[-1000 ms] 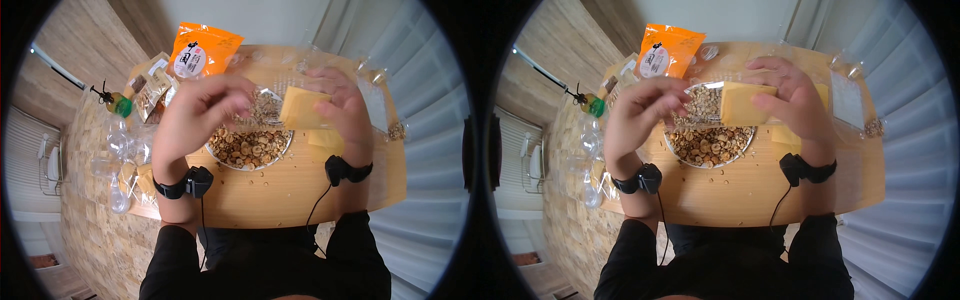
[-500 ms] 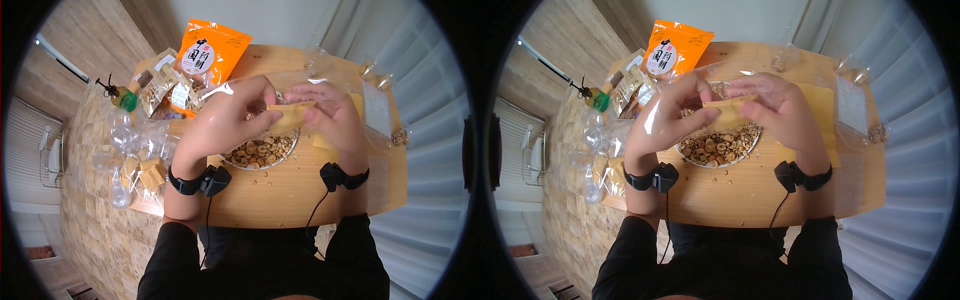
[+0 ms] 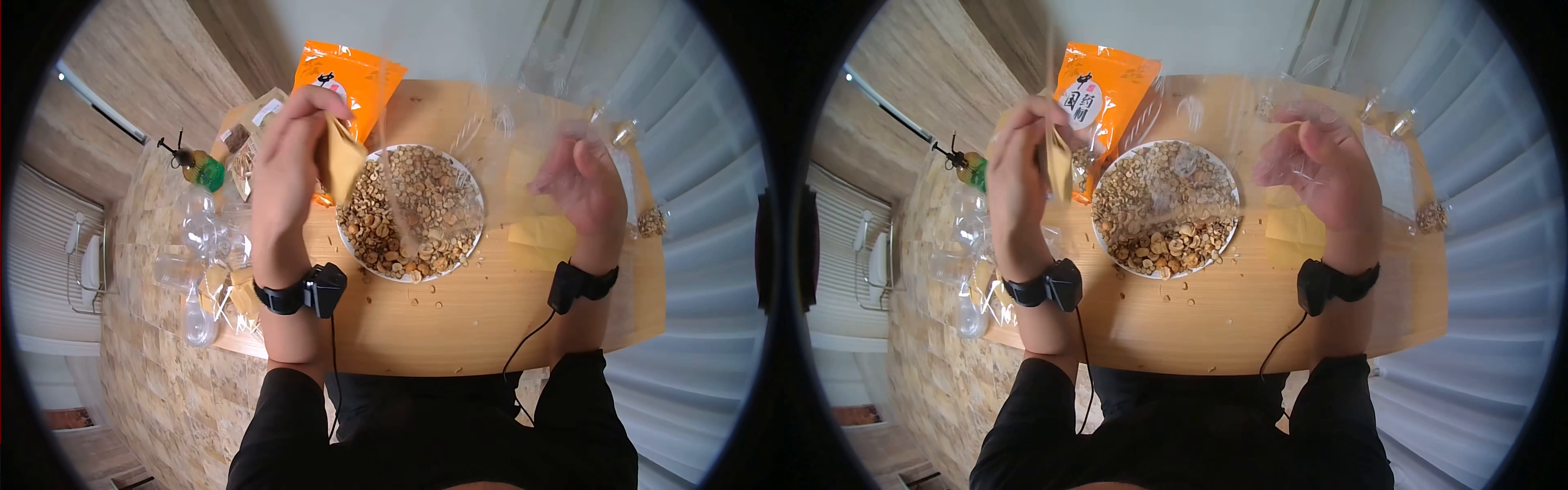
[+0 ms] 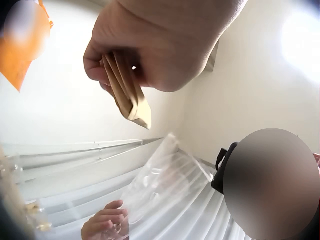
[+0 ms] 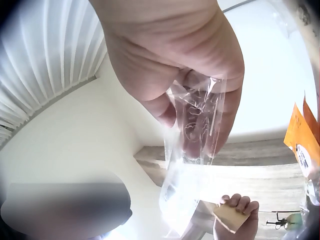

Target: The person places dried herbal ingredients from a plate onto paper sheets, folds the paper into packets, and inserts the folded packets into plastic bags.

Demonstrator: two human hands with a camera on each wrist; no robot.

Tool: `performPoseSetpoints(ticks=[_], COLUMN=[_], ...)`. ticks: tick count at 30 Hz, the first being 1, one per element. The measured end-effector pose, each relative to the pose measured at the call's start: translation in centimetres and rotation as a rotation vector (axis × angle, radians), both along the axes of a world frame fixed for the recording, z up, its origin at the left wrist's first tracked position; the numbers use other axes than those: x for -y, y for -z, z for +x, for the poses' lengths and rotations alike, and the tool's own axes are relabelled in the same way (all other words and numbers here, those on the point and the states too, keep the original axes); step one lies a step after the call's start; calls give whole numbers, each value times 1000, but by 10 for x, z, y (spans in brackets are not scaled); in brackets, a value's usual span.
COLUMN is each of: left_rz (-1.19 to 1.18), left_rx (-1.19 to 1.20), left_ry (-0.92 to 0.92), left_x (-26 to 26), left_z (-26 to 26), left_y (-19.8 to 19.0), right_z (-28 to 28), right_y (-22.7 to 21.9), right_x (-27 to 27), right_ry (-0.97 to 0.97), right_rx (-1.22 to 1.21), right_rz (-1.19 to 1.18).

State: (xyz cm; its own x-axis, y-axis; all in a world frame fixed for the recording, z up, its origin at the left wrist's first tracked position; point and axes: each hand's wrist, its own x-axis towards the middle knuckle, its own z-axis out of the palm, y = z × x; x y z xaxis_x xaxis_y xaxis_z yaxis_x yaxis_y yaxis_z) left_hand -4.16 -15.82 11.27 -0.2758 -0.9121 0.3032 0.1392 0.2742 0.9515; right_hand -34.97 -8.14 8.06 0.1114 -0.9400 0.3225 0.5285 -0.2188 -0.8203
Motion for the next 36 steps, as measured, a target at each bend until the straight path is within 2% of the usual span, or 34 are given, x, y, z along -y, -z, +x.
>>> performPoseSetpoints(ticks=[2, 3, 5, 9, 15, 18, 20, 21, 23, 27, 29, 30, 32, 33, 36], left_rz=[-37, -37, -119, -170, -193, -106, -9, -7, -94, -184, -96, -93, -111, -105, -62], left_rx=[43, 43, 159, 226, 214, 237, 325, 324, 320, 372, 349, 349, 189, 187, 59], left_ry=[205, 204, 500, 476, 393, 333, 149, 148, 65, 126, 289, 289, 257, 213, 125], left_x=[1, 2, 3, 6, 8, 6, 6, 7, 11, 5, 5, 6, 11, 9, 11], left_z=[-7, -6, -6, -6, -6, -3, -2, -2, -2, -4, 1, 2, 4, 3, 3], left_y=[5, 7, 9, 13, 16, 12, 11, 13, 18, 10, 9, 10, 13, 10, 14], right_z=[5, 10, 21, 18, 24, 26, 28, 25, 16, 13, 12, 10, 4, 3, 1], right_y=[0, -2, -10, -10, -13, -16, -19, -19, -17, -19, -17, -16, -15, -16, -19], right_x=[1, 1, -1, 0, -2, -4, -8, -8, -8, -9, -12, -11, -6, -5, -4], right_ry=[85, 85, 302, 337, 282, 227, 179, 178, 164, 147, 42, 41, 166, 166, 256], right_rx=[-250, -250, -505, -550, -507, -494, -556, -557, -737, -804, -780, -779, -817, -817, -702], right_rz=[30, 30, 148, 129, 146, 182, 110, 111, 158, 184, 142, 144, 70, 71, 173])
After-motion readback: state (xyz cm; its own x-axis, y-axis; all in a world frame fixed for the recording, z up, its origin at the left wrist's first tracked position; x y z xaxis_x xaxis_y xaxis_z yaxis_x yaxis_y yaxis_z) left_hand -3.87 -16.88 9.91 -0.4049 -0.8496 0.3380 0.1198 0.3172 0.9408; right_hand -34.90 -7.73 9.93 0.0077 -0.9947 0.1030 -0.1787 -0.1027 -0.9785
